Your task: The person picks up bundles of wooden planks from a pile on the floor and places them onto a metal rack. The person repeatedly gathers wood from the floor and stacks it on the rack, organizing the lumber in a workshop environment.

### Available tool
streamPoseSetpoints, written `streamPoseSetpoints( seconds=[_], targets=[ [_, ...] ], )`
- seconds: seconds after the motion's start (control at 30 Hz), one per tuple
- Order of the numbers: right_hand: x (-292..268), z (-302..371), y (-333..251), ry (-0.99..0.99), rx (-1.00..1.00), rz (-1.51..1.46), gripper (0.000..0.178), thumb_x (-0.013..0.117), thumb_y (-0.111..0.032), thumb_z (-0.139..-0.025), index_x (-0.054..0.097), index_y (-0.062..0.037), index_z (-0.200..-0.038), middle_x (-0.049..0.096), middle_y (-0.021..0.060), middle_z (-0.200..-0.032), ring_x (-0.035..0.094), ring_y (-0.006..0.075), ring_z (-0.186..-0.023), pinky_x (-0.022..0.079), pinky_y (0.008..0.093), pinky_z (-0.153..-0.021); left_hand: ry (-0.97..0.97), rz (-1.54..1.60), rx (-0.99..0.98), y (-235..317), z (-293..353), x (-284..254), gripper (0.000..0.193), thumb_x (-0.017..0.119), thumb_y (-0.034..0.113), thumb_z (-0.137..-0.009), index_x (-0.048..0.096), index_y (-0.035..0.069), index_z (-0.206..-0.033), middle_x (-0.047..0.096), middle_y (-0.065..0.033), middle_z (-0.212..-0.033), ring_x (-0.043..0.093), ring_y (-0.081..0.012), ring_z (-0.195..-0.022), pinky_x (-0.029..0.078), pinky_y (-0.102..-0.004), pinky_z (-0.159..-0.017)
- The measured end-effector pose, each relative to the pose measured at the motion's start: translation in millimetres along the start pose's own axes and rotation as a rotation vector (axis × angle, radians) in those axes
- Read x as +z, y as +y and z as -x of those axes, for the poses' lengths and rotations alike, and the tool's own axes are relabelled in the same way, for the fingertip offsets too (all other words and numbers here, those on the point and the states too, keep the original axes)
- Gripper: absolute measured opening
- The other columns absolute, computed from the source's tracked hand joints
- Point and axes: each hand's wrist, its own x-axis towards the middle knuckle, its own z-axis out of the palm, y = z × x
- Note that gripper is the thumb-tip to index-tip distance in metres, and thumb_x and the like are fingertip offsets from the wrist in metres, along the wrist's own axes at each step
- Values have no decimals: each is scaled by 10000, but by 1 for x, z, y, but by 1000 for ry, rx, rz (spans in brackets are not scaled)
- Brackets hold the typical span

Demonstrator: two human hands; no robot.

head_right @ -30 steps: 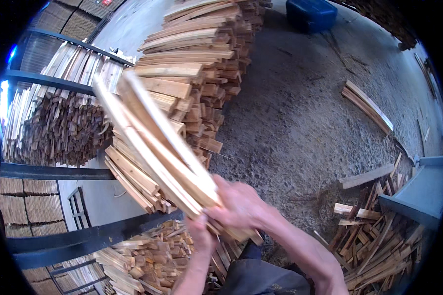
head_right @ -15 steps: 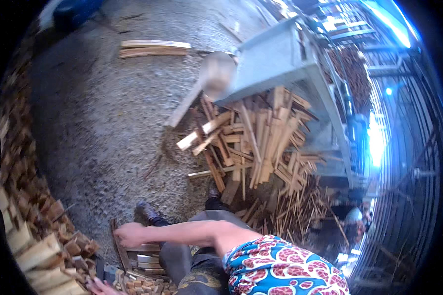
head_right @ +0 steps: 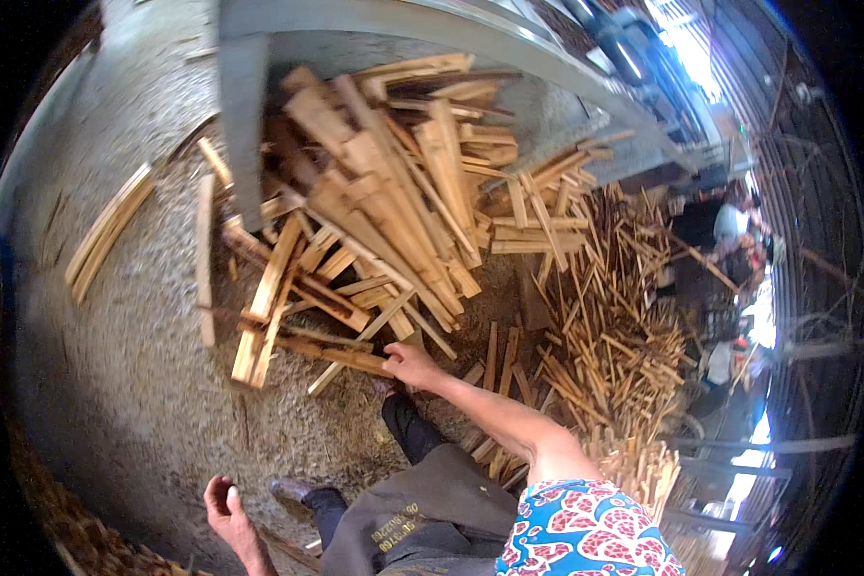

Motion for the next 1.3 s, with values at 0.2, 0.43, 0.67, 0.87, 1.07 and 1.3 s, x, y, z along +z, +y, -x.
streamPoseSetpoints(
  seconds=[0.2,0.43,0.67,0.87,1.07,1.3],
  targets=[
    [-120,-48,35,424,-62,-178,391,572,-215,-820,499,-23,-1153,585,128,-1029,571,215,-954,458,306,-795,-363,40,-75,52,-29,223,331,567,68,-793,503,6,-1111,560,-80,-1018,532,-160,-930,419,-276,-825],
    [-198,-129,-5,598,-415,7,444,636,-176,-720,488,-50,-1118,530,156,-1052,501,330,-1007,414,413,-834,-509,218,-332,55,-64,414,456,638,234,-788,456,46,-1160,524,-57,-1073,529,-171,-934,437,-304,-749],
    [-197,-162,1,714,-506,120,288,602,-125,-681,526,-74,-954,545,131,-899,528,326,-815,442,428,-665,-521,160,-319,35,-78,454,451,619,209,-799,443,51,-1183,552,-46,-989,529,-141,-859,448,-290,-738],
    [-164,-98,85,571,-279,-402,221,529,-74,-772,551,-21,-985,572,124,-869,574,262,-751,473,376,-643,-433,106,-407,46,-80,453,398,593,208,-812,454,62,-1155,559,-42,-932,539,-141,-830,432,-292,-710],
    [-264,109,277,949,455,-401,276,502,-133,-829,525,-11,-1075,584,94,-827,568,144,-684,456,294,-582,-480,151,-572,28,-72,465,405,584,179,-809,438,48,-1163,549,-73,-1026,547,-165,-840,451,-280,-684],
    [-266,54,272,351,507,-181,494,581,-250,-784,452,-5,-1193,466,222,-1202,456,315,-1113,371,391,-929,-545,195,-801,-38,-42,493,135,582,223,-823,500,118,-800,469,23,-661,483,-82,-640,401,-247,-548]
  ],
)
